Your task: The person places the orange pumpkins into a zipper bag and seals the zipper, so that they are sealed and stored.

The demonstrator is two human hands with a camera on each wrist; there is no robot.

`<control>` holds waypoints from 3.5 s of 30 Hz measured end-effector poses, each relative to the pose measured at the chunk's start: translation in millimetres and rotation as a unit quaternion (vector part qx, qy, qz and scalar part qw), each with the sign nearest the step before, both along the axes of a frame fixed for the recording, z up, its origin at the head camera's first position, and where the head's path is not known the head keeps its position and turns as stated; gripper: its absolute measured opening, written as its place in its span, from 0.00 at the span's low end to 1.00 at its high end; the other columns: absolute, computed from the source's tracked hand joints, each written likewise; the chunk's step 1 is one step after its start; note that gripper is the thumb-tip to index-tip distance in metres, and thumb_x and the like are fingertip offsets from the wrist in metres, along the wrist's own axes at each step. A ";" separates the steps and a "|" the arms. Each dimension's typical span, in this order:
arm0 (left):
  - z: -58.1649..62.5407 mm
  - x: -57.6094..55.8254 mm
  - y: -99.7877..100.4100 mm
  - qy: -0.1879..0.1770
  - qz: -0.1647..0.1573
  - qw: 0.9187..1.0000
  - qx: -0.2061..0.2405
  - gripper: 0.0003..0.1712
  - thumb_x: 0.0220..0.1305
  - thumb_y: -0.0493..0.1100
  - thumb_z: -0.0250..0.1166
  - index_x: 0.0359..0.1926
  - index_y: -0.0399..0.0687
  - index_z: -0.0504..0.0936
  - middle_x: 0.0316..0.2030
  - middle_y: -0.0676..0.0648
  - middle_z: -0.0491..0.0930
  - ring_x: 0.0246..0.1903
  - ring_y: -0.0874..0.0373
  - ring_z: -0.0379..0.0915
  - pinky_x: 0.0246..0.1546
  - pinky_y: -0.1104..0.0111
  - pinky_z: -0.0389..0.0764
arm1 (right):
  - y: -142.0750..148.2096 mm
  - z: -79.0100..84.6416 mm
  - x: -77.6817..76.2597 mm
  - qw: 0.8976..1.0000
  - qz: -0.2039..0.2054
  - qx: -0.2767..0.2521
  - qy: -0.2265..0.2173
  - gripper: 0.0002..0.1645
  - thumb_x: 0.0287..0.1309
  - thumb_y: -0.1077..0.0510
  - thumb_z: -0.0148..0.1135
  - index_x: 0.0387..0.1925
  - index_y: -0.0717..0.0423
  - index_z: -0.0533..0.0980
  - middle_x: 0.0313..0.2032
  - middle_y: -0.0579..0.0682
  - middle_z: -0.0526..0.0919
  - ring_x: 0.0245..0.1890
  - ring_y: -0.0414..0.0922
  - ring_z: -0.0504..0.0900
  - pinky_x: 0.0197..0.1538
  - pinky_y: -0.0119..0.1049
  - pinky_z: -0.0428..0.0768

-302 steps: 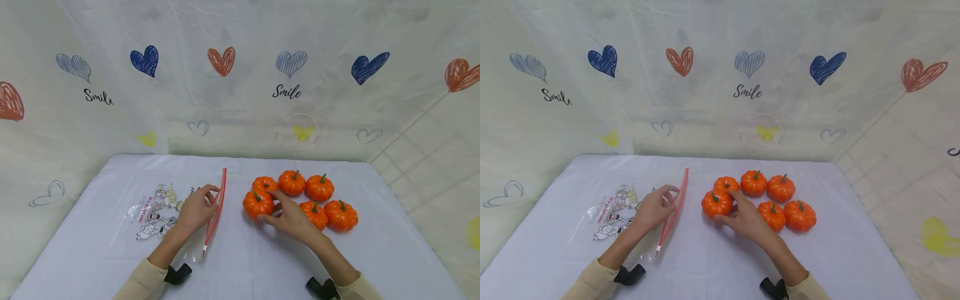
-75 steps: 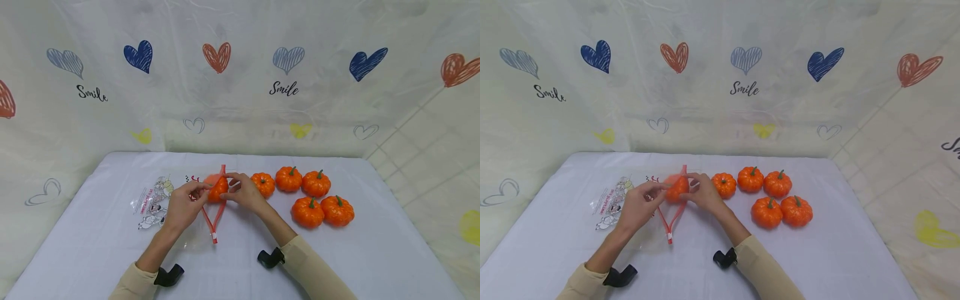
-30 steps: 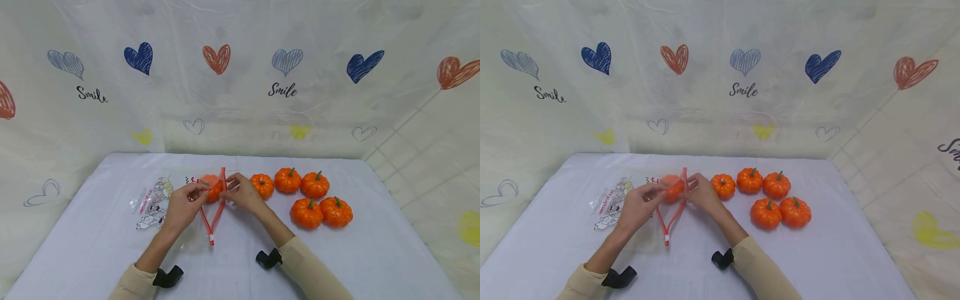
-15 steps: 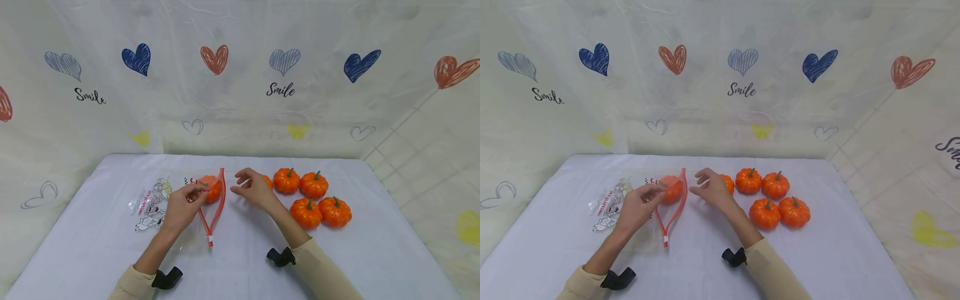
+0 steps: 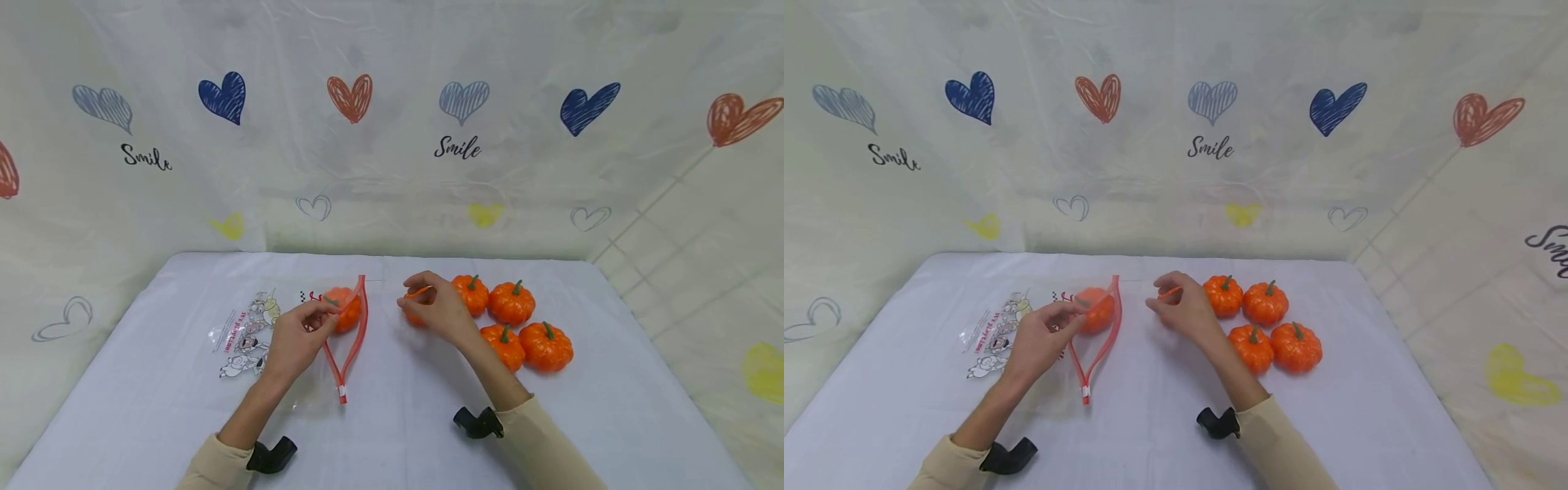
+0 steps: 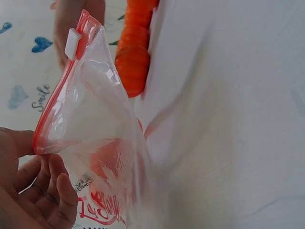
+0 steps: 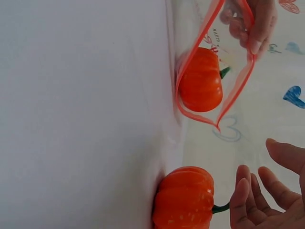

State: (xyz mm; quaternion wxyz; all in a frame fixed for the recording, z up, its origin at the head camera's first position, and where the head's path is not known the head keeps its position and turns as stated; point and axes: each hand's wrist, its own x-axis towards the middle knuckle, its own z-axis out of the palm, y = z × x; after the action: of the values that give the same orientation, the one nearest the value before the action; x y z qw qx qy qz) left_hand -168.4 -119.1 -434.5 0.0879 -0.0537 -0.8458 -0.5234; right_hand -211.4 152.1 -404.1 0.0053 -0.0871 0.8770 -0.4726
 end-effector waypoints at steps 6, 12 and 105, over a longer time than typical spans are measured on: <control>-0.8 -0.6 0.2 0.000 0.002 1.000 0.000 0.08 0.69 0.42 0.69 0.47 0.52 0.89 0.34 0.47 0.80 0.37 0.53 0.73 0.32 0.76 0.75 | 11.8 1.7 3.0 1.000 -0.015 0.000 -0.008 0.22 0.63 0.51 0.74 0.56 0.49 0.80 0.53 0.51 0.84 0.50 0.49 0.83 0.49 0.38 0.84; -1.4 -1.1 0.0 0.001 0.003 1.000 -0.001 0.08 0.69 0.43 0.70 0.47 0.51 0.89 0.33 0.47 0.80 0.37 0.53 0.73 0.32 0.76 0.76 | 22.0 0.4 1.4 1.000 -0.023 -0.003 0.006 0.24 0.62 0.51 0.75 0.57 0.48 0.79 0.55 0.53 0.83 0.51 0.51 0.84 0.48 0.37 0.84; -0.7 -1.4 1.1 -0.001 -0.004 1.000 -0.013 0.09 0.69 0.42 0.70 0.48 0.49 0.89 0.34 0.46 0.81 0.37 0.54 0.73 0.32 0.76 0.76 | 20.8 -30.5 -8.4 0.991 0.065 0.075 -0.094 0.44 0.58 0.52 0.77 0.73 0.48 0.67 0.67 0.58 0.77 0.66 0.56 0.77 0.66 0.52 0.80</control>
State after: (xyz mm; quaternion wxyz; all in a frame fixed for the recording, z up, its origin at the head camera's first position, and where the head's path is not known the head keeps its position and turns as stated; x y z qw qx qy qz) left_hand -169.7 -118.0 -435.2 0.0842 -0.0575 -0.8523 -0.5131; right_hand -219.8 172.9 -434.6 0.1247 -0.0984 0.8982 -0.4098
